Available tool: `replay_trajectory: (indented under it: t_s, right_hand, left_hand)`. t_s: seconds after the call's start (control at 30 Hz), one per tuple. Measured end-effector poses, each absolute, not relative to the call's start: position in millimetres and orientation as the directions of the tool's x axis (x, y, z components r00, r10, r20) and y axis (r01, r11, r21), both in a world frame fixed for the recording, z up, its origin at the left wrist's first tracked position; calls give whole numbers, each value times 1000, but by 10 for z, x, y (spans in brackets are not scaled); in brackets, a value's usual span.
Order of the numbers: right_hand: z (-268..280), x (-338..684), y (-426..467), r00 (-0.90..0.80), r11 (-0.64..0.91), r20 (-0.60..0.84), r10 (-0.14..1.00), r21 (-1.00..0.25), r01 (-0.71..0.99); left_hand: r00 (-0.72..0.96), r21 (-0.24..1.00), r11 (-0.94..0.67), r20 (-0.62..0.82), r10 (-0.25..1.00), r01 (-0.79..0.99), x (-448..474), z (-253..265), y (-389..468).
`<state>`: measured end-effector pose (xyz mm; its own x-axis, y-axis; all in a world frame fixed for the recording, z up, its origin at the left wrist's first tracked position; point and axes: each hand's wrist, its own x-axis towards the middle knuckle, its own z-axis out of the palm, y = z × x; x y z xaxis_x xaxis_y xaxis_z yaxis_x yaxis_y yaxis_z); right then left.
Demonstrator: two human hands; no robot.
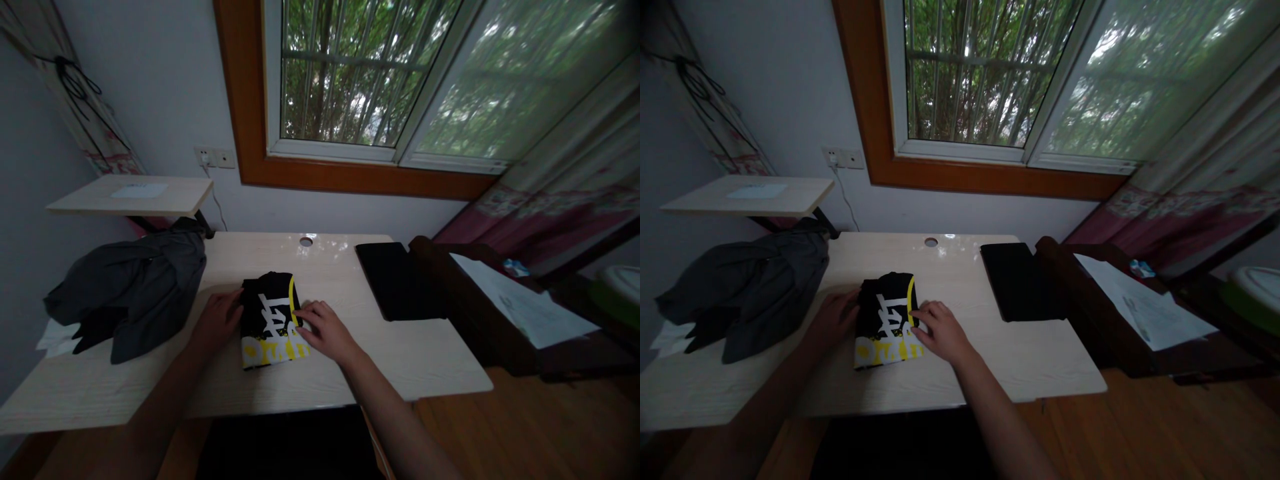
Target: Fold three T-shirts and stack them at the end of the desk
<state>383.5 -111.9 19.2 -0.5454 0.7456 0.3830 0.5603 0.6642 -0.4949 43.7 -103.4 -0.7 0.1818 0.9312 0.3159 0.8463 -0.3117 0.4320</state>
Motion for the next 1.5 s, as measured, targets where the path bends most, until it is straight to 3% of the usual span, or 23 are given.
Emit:
replay_trajectory:
  t_s: [0.3,0.47,0.57,0.7,0.83,1.0,1.13,1.37,1.5]
  right_hand:
    - [155,3816,-1111,-533,652,375,758,-421,631]
    - [146,3817,-1102,-512,635,376,773,-440,635]
    - [142,3813,-1097,-498,625,378,780,-445,641]
    - [168,3810,-1106,-456,590,376,806,-457,666]
    - [193,3820,-1110,-409,555,381,829,-473,684]
    - [151,3834,-1078,-391,549,389,834,-505,666]
    - [104,3840,-1052,-382,546,394,836,-522,655]
    - [127,3829,-1053,-263,468,398,879,-617,633]
    - [118,3812,-1009,-165,373,344,924,-717,589]
  left_hand:
    - [84,657,-231,248,965,717,660,26,-913]
    - [17,887,-120,126,992,446,834,63,-717]
    - [-99,945,30,2,995,326,943,40,-542]
    - [-158,961,166,-133,978,222,1071,-11,-340]
    - [11,961,167,-174,985,222,1096,7,-265]
    - [142,934,7,-62,988,358,1058,45,-308]
    - [129,929,-40,-9,992,369,1104,42,-403]
    - [31,981,-18,12,999,195,1154,247,-579]
    - [22,995,69,-68,997,-65,1153,364,-658]
